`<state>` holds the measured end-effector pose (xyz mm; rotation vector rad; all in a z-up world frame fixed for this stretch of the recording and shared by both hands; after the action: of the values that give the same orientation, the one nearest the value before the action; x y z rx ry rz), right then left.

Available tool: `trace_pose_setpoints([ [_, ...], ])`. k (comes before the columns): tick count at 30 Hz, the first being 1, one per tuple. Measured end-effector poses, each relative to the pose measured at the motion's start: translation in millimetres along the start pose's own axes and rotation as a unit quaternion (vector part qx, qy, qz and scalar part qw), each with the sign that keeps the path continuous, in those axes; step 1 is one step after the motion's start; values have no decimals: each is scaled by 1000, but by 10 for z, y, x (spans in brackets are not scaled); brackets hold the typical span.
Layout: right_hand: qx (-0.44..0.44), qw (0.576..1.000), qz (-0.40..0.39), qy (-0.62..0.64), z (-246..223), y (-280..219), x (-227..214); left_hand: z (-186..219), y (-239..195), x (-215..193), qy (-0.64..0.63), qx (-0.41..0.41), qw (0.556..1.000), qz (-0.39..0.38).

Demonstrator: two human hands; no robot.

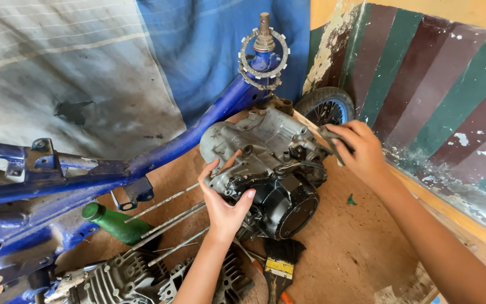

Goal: Disassembling and inspecting a motorcycle engine on a floor-level workspace

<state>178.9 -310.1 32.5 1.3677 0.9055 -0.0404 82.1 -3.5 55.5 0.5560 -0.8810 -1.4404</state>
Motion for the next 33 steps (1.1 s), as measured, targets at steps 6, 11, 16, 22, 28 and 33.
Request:
trace_pose_setpoints([
  [6,-34,998,-2,-59,57,-330,510,-5,-14,1,11,3,1000,-1],
  [11,-59,996,-24,-62,-23,-323,261,-15,-12,-18,12,0,1000,-3],
  [16,10,998,-55,-36,431,-530,428,-33,-31,-7,6,-3,1000,1],
  [22,208,973,-53,85,554,-846,812,-31,-18,8,20,-4,1000,-2],
  [28,93,958,-262,-73,539,-1014,1123,-19,-34,-23,10,2,1000,1],
  [33,148,973,-179,-12,902,-1229,1325,-42,-25,-30,18,2,1000,5],
])
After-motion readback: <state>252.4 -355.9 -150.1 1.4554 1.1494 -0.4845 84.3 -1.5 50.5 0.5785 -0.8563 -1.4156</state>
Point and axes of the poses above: each hand's wrist, its own y-axis towards the middle knuckle, its own x-axis out of the palm, z = x × y, the point moved 10 cm from there along y, towards the middle knuckle, and after that the axes turned 15 degrees about -y, right-handed, at the moved point
